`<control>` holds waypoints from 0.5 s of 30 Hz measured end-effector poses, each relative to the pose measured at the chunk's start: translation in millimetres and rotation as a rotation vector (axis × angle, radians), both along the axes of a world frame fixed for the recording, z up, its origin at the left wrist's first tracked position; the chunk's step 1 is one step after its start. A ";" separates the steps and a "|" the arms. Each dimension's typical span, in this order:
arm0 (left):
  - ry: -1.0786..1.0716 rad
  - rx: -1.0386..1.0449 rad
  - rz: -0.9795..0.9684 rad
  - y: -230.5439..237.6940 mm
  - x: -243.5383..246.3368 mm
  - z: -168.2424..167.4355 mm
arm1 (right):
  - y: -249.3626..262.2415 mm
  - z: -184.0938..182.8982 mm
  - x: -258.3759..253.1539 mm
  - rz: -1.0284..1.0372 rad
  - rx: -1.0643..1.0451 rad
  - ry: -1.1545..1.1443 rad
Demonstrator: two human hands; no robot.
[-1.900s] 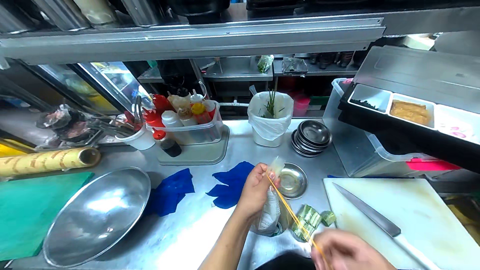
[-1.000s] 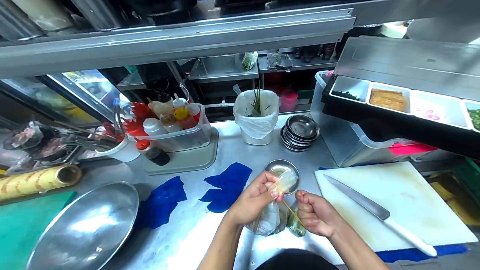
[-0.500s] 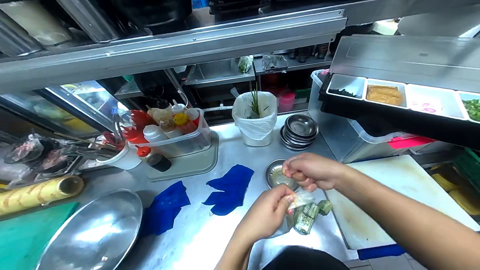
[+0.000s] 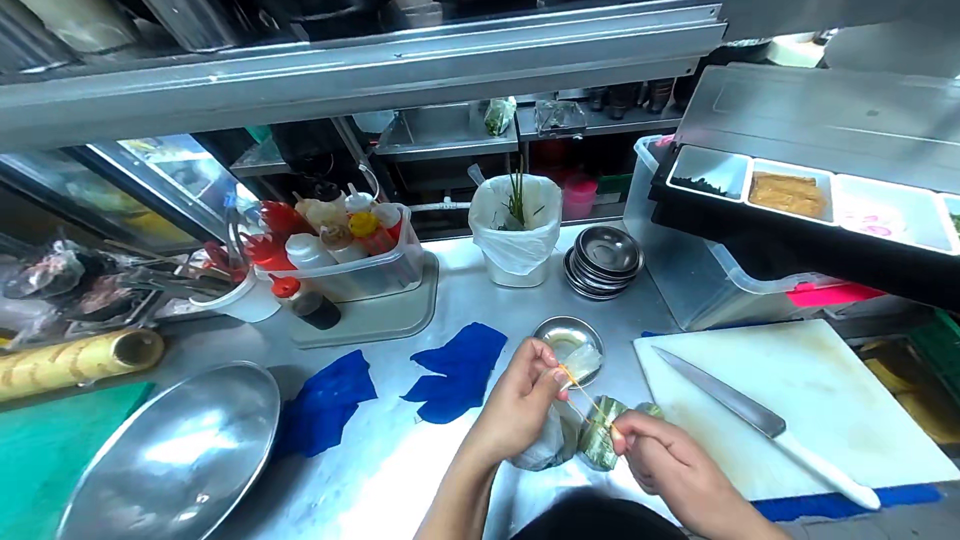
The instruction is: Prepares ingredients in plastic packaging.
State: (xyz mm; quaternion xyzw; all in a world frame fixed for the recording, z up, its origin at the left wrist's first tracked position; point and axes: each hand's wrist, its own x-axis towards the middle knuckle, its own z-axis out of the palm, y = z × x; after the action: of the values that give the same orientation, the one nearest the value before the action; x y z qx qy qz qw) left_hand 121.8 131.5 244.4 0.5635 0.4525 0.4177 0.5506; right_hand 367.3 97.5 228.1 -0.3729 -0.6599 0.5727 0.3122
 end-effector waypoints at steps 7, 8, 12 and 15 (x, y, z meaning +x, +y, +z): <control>-0.138 0.058 -0.061 3.1 7.6 -9.0 | 29.7 -40.9 -23.4 -0.023 -0.724 0.307; -0.150 0.071 -0.099 2.3 5.9 -10.6 | 41.1 -40.7 -28.5 0.006 -0.769 0.276; -0.090 0.076 -0.272 -0.8 -2.5 -6.4 | 96.2 -15.0 -37.8 0.155 -0.720 0.081; 0.132 0.037 -0.316 -1.1 0.6 3.3 | 125.6 39.5 -53.4 0.238 -0.386 -0.307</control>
State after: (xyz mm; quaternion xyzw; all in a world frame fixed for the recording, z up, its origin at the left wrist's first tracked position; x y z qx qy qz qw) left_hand 122.4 130.5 247.7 0.6639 0.3855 0.2963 0.5682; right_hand 313.9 223.1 267.6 -0.4278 -0.6175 0.6572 0.0620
